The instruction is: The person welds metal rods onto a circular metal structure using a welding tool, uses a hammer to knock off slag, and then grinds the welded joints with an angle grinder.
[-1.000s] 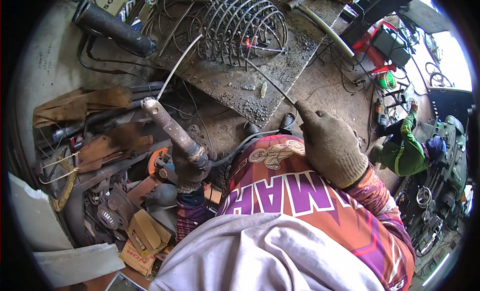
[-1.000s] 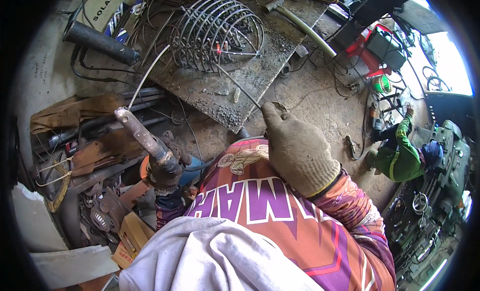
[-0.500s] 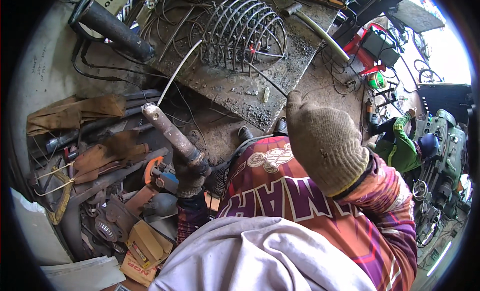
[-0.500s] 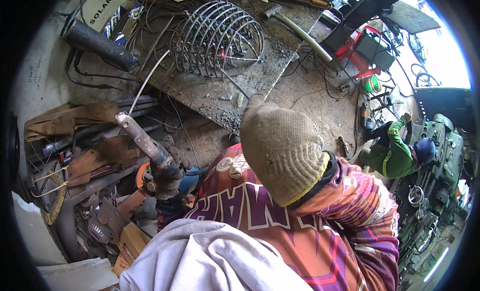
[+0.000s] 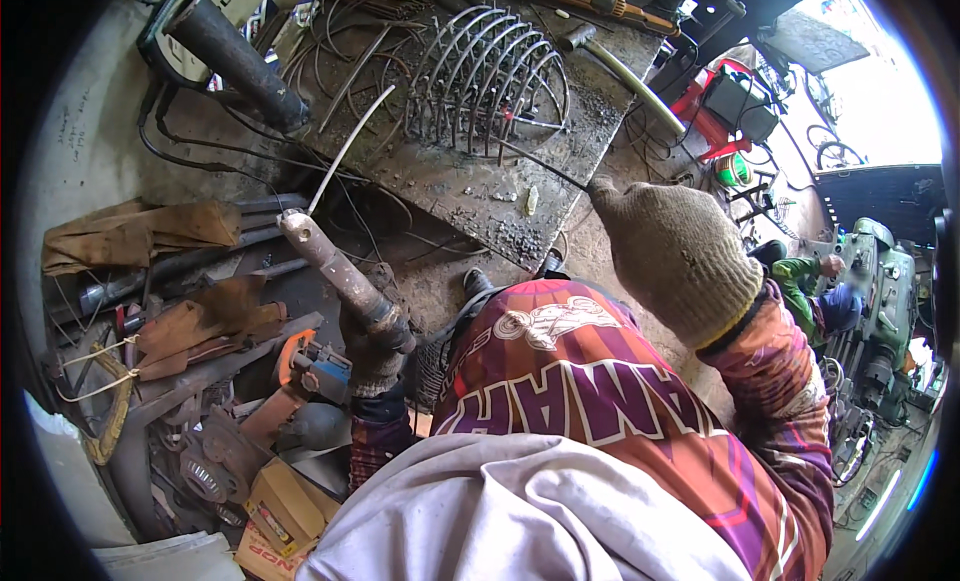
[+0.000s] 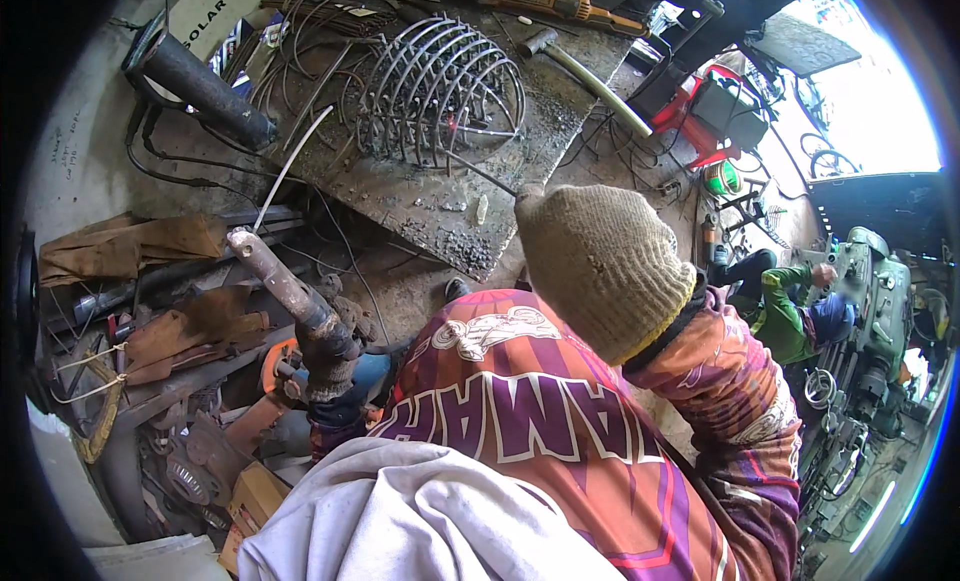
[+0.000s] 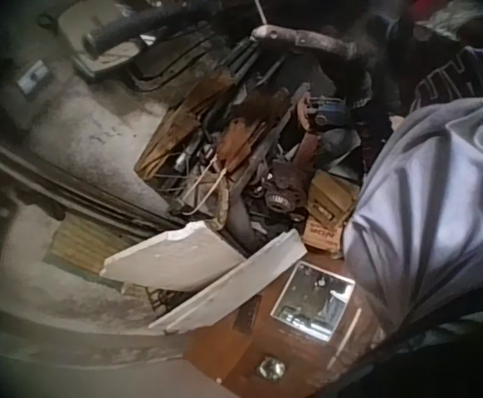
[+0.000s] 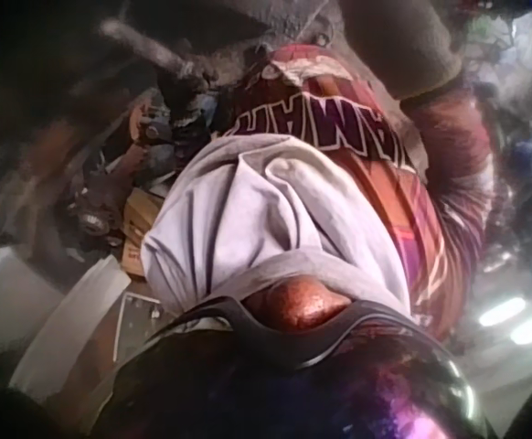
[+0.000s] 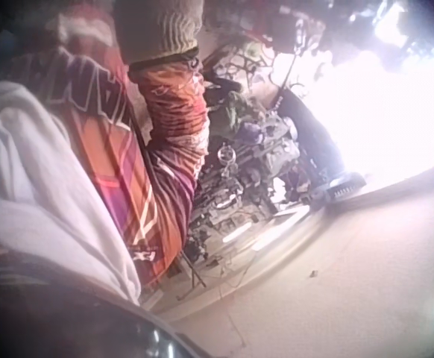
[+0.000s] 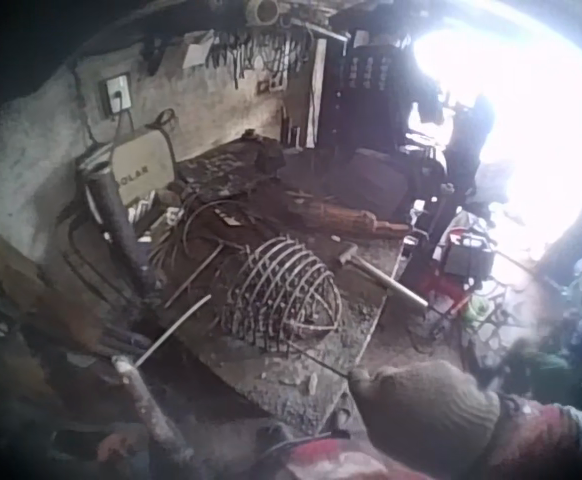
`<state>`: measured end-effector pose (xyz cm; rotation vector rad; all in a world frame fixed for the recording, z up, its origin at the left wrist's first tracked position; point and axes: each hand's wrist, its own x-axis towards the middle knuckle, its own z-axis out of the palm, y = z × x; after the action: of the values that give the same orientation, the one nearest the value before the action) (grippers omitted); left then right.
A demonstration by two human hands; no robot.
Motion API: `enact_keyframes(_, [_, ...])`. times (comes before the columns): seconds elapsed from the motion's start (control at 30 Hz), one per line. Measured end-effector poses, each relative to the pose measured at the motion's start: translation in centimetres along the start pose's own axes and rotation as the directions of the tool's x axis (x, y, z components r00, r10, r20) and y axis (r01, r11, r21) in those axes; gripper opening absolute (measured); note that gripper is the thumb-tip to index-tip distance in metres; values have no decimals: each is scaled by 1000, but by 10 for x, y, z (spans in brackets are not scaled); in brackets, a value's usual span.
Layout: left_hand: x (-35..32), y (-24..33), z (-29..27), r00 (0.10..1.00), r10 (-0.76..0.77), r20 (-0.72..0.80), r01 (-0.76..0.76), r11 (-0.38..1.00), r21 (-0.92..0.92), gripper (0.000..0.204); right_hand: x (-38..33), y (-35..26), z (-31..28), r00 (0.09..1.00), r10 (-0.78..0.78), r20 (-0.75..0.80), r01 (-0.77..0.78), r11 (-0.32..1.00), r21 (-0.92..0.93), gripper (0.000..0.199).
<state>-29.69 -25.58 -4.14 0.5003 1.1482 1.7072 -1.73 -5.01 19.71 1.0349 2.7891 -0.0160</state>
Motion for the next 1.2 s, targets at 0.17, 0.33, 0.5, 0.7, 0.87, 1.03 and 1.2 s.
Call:
enact_keyframes(0.17, [-7, -13, -27, 1000, 5, -31, -5, 1000, -7, 32, 3, 15, 10, 992, 88, 91, -91, 995, 33, 39])
enact_keyframes(0.33, [-23, -38, -51, 961, 269, -57, -169, 741, 650, 28, -3, 41, 27, 998, 27, 62, -34, 993, 116, 50])
enact_keyframes(0.5, [-27, -36, -69, 975, 220, 27, -162, 622, 766, 31, 2, 58, 29, 996, -15, 91, 4, 993, 119, 48])
enact_keyframes(0.7, [-28, -36, -43, 951, 302, 59, -253, 659, 708, 35, 3, 72, 30, 992, -43, 120, 24, 989, 148, 48])
enact_keyframes(0.87, [-27, -30, -26, 991, 129, -45, -91, 867, 490, 35, 6, 87, 40, 989, -103, 104, 89, 987, 133, 50])
enact_keyframes(1.03, [-27, -26, -7, 999, 15, -52, -15, 1000, -5, 31, 12, 105, 48, 979, -191, 69, 182, 977, 115, 50])
enact_keyframes(1.2, [-33, -16, 3, 980, -178, -84, 137, 924, -357, 27, 17, 116, 47, 970, -242, 25, 235, 958, 165, 49])
